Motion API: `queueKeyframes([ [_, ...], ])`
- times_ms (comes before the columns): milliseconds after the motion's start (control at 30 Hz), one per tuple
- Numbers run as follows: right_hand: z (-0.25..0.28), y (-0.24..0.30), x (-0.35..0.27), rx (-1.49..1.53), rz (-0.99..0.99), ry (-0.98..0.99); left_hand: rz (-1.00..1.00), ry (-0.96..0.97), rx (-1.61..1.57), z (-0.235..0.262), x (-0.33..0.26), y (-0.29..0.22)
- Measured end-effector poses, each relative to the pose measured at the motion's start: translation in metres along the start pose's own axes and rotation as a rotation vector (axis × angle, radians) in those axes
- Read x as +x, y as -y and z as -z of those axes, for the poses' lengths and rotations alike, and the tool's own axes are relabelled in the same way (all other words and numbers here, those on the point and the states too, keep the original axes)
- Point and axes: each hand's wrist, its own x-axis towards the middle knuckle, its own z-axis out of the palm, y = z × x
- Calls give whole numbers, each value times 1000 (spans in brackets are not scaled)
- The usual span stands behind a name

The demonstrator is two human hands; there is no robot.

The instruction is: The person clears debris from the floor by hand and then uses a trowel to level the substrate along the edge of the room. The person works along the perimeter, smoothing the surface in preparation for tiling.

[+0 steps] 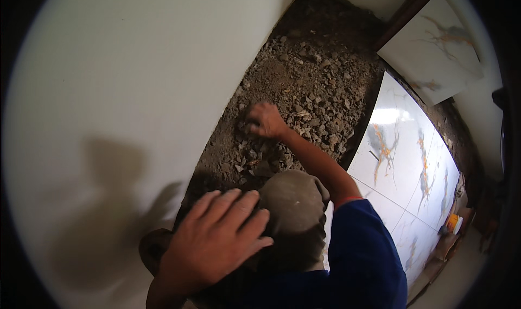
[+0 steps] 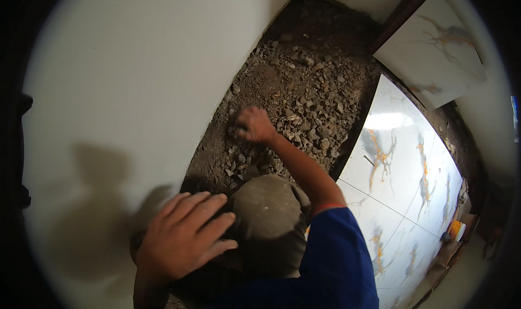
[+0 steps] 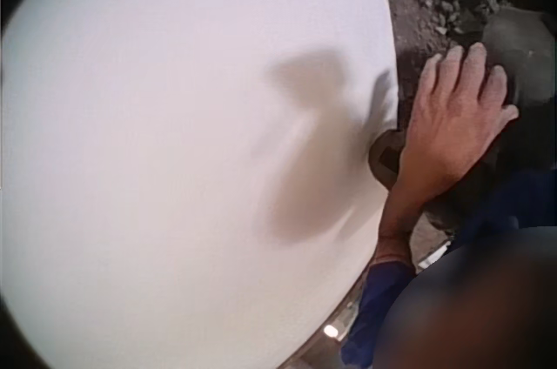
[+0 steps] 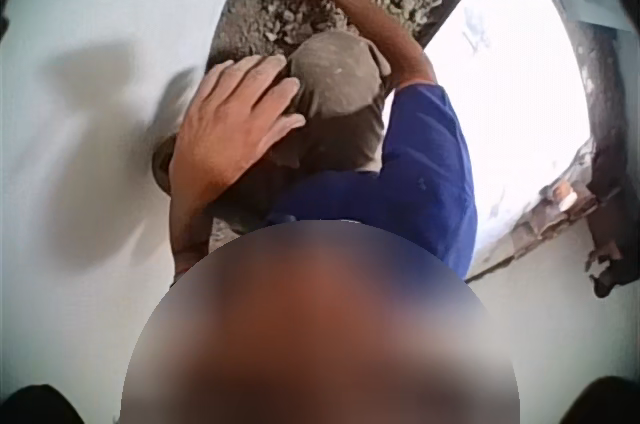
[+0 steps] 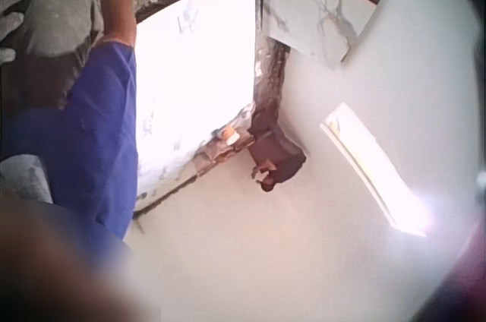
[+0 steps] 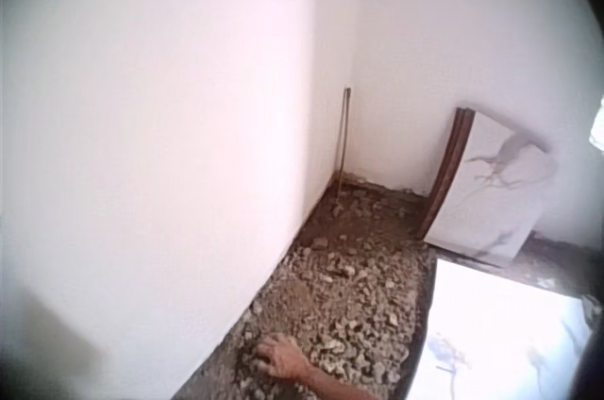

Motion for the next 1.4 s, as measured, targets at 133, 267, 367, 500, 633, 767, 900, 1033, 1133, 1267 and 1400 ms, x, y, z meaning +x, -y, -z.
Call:
queueKeyframes([
  [133,36,-15,-27,298,-80,-168,-48,62,-94,-17,-4,7],
  [267,88,-88,-65,-234,-835,-347,-10,105,-99,-29,-19,23],
  [367,46,-85,-102,-225,-662,-366,-25,108,-142,-34,-28,30],
  [500,-23,-14,-140,-221,-364,-326,-148,106,-145,-39,-25,36],
  [633,-35,65,-176,-1,-255,-220,-292,128,-145,-51,-9,40],
  [767,4,41,-190,-164,-222,-367,-320,135,-137,-62,2,38],
  [900,26,-73,-198,-277,-952,-544,-380,122,-175,-64,4,27],
  [1033,-23,-89,-203,-96,-902,-509,-440,161,-184,-64,8,20],
  [1133,-57,-10,-210,-11,-819,-619,-480,188,-198,-70,13,19],
  [1267,-64,88,-239,65,-543,-404,-528,195,-183,-80,15,18],
  [1400,-44,54,-254,-44,-763,-542,-502,199,-218,-84,13,19],
])
